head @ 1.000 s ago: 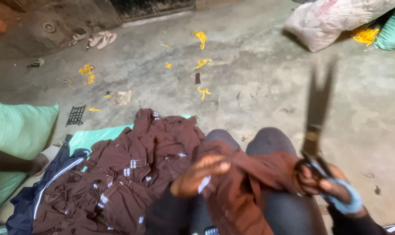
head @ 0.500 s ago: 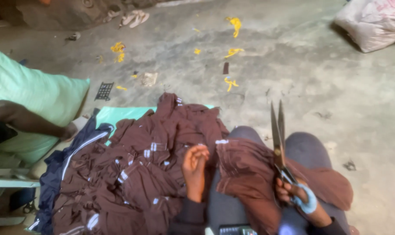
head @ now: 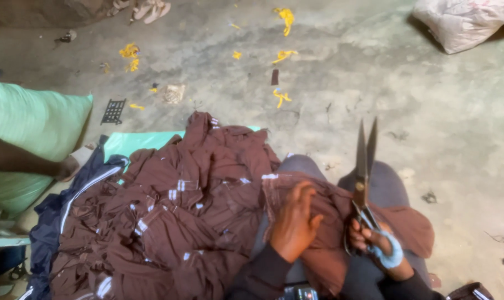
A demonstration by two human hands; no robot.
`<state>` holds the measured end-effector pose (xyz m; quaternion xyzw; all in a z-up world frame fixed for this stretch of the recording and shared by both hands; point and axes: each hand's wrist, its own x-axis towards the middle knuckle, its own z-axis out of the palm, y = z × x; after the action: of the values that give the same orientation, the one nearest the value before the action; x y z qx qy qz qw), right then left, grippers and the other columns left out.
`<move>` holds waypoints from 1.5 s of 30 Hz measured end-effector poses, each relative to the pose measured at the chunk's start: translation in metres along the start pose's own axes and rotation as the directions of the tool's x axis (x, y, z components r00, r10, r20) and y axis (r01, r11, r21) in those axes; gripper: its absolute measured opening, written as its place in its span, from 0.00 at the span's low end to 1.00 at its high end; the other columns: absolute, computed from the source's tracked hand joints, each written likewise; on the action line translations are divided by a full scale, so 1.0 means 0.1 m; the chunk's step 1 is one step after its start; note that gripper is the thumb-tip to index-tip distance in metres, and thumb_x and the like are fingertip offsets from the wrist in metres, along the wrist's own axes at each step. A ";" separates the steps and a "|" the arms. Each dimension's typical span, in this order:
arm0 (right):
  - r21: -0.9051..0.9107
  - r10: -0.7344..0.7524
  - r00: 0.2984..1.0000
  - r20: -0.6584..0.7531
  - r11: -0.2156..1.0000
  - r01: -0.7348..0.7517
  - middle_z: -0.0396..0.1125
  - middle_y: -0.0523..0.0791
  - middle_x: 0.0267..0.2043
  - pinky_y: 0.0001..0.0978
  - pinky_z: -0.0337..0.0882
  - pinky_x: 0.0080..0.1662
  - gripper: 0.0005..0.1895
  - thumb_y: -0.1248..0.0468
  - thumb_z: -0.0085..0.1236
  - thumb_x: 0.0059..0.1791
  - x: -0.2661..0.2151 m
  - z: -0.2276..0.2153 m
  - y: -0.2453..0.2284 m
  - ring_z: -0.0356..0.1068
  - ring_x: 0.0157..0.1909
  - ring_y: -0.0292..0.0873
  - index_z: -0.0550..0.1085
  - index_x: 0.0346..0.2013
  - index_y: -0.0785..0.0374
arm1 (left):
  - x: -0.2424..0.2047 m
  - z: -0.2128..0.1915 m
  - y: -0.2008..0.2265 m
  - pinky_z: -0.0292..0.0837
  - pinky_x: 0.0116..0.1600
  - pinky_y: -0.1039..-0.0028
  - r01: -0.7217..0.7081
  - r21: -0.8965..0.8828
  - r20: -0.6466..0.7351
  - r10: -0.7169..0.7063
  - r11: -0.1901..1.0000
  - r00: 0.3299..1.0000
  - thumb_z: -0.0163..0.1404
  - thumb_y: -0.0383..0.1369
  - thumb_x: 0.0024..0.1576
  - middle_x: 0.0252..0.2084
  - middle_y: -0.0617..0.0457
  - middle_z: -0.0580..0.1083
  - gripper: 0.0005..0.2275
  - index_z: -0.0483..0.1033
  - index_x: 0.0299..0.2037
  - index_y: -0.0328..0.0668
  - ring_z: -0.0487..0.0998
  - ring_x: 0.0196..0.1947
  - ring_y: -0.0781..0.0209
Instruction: The person trims loose threads from a pile of brown garments using scissors.
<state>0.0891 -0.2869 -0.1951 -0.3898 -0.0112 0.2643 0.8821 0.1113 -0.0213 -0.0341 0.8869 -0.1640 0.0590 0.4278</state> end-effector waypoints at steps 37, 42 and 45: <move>-0.139 -0.061 0.997 -0.057 0.989 0.053 0.57 0.41 0.28 0.28 0.59 0.30 0.10 0.63 0.54 0.50 0.04 0.22 -0.24 0.57 0.28 0.36 0.67 0.42 0.65 | 0.04 0.19 0.19 0.69 0.47 0.58 -0.183 0.092 0.017 0.182 0.979 0.983 0.55 0.28 0.51 0.37 0.48 0.75 0.02 0.78 0.30 0.39 0.75 0.43 0.46; -0.110 -0.072 0.997 -0.004 0.991 0.072 0.58 0.41 0.29 0.28 0.59 0.31 0.09 0.64 0.54 0.51 0.00 0.03 -0.12 0.58 0.28 0.36 0.67 0.42 0.66 | 0.13 -0.21 0.14 0.73 0.44 0.68 -0.001 -0.204 -0.072 -0.014 0.979 0.997 0.57 0.32 0.57 0.36 0.50 0.79 0.04 0.80 0.35 0.39 0.79 0.38 0.56; -0.152 -0.059 0.998 -0.004 0.987 0.057 0.58 0.41 0.29 0.29 0.60 0.32 0.09 0.64 0.54 0.50 -0.02 0.05 -0.12 0.58 0.28 0.36 0.68 0.42 0.66 | 0.20 -0.54 -0.19 0.74 0.46 0.71 0.012 -0.505 -0.227 -0.146 0.863 0.963 0.56 0.32 0.60 0.36 0.51 0.79 0.05 0.80 0.38 0.39 0.79 0.37 0.59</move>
<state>0.0916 -0.2919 -0.1828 -0.4566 -0.0387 0.2353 0.8571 0.1387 0.0265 -0.0093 0.7367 -0.0801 0.1114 0.6621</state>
